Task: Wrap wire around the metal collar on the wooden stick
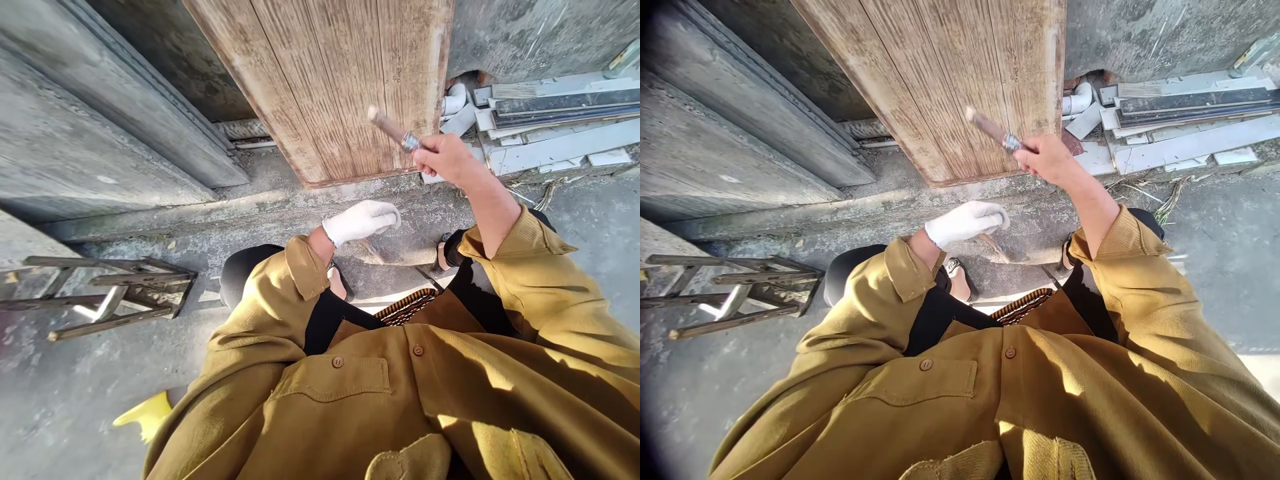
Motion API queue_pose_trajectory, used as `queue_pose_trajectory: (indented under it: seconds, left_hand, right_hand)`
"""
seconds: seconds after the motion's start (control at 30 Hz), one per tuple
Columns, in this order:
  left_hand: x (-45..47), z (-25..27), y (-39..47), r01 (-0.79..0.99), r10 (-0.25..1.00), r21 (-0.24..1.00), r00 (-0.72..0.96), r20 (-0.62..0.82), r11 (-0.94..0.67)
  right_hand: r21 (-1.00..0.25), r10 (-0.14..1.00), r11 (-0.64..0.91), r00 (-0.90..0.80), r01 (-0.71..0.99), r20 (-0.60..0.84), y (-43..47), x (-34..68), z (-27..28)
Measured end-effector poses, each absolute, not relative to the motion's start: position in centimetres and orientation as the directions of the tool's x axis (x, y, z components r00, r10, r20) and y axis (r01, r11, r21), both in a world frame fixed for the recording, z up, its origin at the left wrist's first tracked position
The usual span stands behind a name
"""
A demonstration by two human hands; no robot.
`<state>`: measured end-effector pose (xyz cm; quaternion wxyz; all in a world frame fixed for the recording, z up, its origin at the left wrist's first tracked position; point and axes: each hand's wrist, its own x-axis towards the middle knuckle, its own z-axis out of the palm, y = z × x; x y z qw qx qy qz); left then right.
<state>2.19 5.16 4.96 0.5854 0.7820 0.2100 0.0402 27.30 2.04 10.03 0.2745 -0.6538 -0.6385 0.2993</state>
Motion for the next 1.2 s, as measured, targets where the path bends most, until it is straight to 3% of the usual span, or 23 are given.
queue_pose_trajectory:
  seconds: [0.07, 0.13, 0.2, 0.3, 0.37, 0.47, 0.53, 0.6, 0.67, 0.73, 0.8, 0.87, 0.97, 1.07, 1.13, 1.2]
  left_hand:
    - [2.0, 5.7, 5.0, 0.274, 0.36, 0.918, 0.919, -0.162, -0.285]
    - [1.7, 6.2, 5.4, 0.283, 0.456, 0.897, 0.884, -0.106, -0.339]
    - [1.2, 6.3, 6.2, 0.306, 0.574, 0.884, 0.817, -0.054, -0.352]
    - [0.5, 6.1, 7.4, 0.345, 0.678, 0.88, 0.734, -0.035, -0.328]
    - [0.3, 6.0, 7.9, 0.357, 0.703, 0.881, 0.71, -0.039, -0.311]
    - [0.6, 5.4, 8.1, 0.355, 0.71, 0.899, 0.7, -0.074, -0.256]
    - [1.1, 4.8, 7.9, 0.356, 0.702, 0.913, 0.702, -0.121, -0.198]
    - [1.8, 4.0, 7.4, 0.351, 0.668, 0.925, 0.724, -0.171, -0.144]
    - [2.4, 3.5, 6.6, 0.316, 0.593, 0.942, 0.782, -0.19, -0.115]
    - [2.7, 3.5, 5.9, 0.277, 0.498, 0.951, 0.849, -0.176, -0.137]
    - [2.7, 4.0, 5.5, 0.264, 0.401, 0.945, 0.901, -0.169, -0.195]
    - [2.4, 4.7, 5.5, 0.254, 0.353, 0.928, 0.924, -0.15, -0.271]
    - [1.7, 5.4, 6.3, 0.269, 0.461, 0.889, 0.884, -0.075, -0.371]
    - [1.0, 5.4, 7.4, 0.322, 0.589, 0.878, 0.806, -0.059, -0.354]
    - [0.7, 5.2, 7.8, 0.335, 0.607, 0.887, 0.79, -0.08, -0.319]
    - [0.7, 5.2, 8.1, 0.336, 0.605, 0.892, 0.791, -0.093, -0.302]
  right_hand:
    - [-0.538, 0.995, -0.065, 0.014, 0.84, -0.099, 2.3, 27.1, 8.8]
    - [-0.351, 0.977, -0.046, -0.031, 0.935, -0.211, 2.3, 26.7, 8.2]
    - [-0.287, 0.926, 0.017, -0.123, 0.958, -0.356, 2.0, 26.3, 8.1]
    - [-0.387, 0.794, 0.111, -0.316, 0.915, -0.519, 1.5, 25.8, 8.8]
    - [-0.494, 0.711, 0.133, -0.43, 0.859, -0.556, 1.3, 25.6, 9.3]
    - [-0.652, 0.64, 0.14, -0.57, 0.745, -0.514, 0.9, 25.3, 9.8]
    - [-0.739, 0.681, 0.13, -0.601, 0.661, -0.418, 0.7, 25.2, 10.1]
    - [-0.796, 0.807, 0.11, -0.52, 0.596, -0.279, 0.7, 25.5, 10.4]
    - [-0.81, 0.933, 0.081, -0.329, 0.581, -0.143, 1.0, 25.9, 10.4]
    - [-0.763, 0.991, 0.029, -0.117, 0.646, -0.062, 1.4, 26.4, 10.3]
    - [-0.637, 0.998, -0.056, 0.025, 0.769, -0.058, 1.8, 26.7, 9.9]
    - [-0.447, 0.99, -0.111, 0.058, 0.887, -0.13, 2.0, 26.5, 9.6]
    - [-0.247, 0.904, -0.006, -0.101, 0.969, -0.416, 1.8, 25.5, 9.3]
    - [-0.374, 0.632, 0.143, -0.376, 0.916, -0.678, 1.1, 24.4, 9.3]
    - [-0.518, 0.507, 0.145, -0.513, 0.843, -0.693, 0.8, 24.1, 9.4]
    - [-0.625, 0.474, 0.11, -0.593, 0.773, -0.651, 0.6, 24.2, 9.6]
